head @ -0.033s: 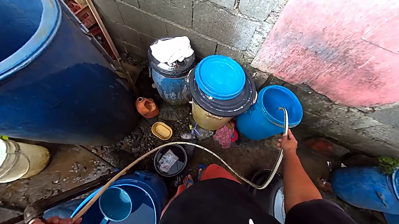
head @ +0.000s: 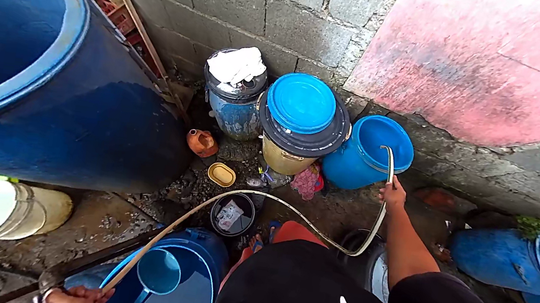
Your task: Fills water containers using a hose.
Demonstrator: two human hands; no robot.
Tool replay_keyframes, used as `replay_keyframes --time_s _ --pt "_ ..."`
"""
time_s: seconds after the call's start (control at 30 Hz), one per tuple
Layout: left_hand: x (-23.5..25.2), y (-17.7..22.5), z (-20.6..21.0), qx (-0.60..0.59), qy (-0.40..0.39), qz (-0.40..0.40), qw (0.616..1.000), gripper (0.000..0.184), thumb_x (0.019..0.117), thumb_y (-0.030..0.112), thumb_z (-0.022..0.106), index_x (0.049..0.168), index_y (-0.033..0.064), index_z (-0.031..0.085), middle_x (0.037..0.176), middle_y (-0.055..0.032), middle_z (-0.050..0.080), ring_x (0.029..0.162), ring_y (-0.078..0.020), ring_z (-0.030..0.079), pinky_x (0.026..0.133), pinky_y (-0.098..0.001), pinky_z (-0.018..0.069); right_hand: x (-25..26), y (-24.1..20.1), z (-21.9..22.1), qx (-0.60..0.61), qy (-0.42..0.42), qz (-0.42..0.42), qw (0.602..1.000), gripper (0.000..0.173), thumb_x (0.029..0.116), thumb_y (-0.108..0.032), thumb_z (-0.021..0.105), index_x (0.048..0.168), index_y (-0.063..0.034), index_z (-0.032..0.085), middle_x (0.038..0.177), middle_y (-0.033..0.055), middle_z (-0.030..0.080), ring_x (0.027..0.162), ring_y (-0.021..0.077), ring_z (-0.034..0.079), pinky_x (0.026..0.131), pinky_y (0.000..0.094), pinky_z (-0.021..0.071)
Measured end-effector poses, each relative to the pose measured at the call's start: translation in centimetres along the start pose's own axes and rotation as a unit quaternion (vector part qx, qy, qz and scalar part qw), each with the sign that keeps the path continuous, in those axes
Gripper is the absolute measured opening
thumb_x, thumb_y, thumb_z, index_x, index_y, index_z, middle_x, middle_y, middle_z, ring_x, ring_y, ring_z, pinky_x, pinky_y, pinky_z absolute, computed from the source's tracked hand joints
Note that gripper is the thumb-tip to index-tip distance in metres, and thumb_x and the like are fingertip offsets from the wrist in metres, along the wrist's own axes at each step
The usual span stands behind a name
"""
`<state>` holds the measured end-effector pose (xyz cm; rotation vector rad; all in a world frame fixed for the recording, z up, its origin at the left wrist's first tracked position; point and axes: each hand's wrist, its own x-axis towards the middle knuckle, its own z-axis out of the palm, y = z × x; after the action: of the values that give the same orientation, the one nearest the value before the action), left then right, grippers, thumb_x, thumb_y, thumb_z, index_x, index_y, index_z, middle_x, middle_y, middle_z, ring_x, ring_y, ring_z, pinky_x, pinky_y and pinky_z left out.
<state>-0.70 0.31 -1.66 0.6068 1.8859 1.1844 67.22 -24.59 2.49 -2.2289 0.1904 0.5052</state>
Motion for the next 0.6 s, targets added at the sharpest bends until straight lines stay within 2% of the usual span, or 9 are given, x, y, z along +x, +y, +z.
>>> replay_keyframes --time_s 0.2,0.47,0.6 --pt "-0.8 0.7 0.4 -0.009 0.027 -0.012 1.0 0.052 0.1116 0.051 0.023 0.079 0.0158 0.043 0.05 0.0065 0.039 0.038 -0.0092 0.046 0.04 -0.0314 0.0487 0.0 0.2 -0.1 -0.02 -0.002 -0.017 1.0 0.049 0.1142 -0.023 0.035 0.163 -0.0192 0.028 0.11 0.0199 0.063 0.073 0.0233 0.06 0.065 0.0388 0.0515" --pt "-1.1 1.0 0.5 -0.013 0.023 -0.011 1.0 0.053 0.1128 0.046 0.022 0.075 0.0159 0.042 0.048 0.0068 0.04 0.037 -0.0089 0.047 0.04 -0.0313 0.0501 -0.6 0.0 -0.9 -0.013 0.005 -0.024 1.0 0.049 0.114 -0.022 0.035 0.162 -0.0205 0.029 0.101 0.016 0.062 0.067 0.019 0.058 0.061 0.0358 0.0498" --pt "-1.2 1.1 0.6 -0.012 0.028 -0.018 0.999 0.052 0.1131 0.046 0.024 0.077 0.0145 0.043 0.049 0.0061 0.04 0.037 -0.0088 0.046 0.04 -0.0314 0.0501 -0.8 -0.3 -1.2 -0.02 0.013 -0.027 0.999 0.049 0.1142 -0.022 0.035 0.163 -0.0211 0.029 0.105 0.0167 0.062 0.067 0.0192 0.058 0.061 0.0359 0.0498"
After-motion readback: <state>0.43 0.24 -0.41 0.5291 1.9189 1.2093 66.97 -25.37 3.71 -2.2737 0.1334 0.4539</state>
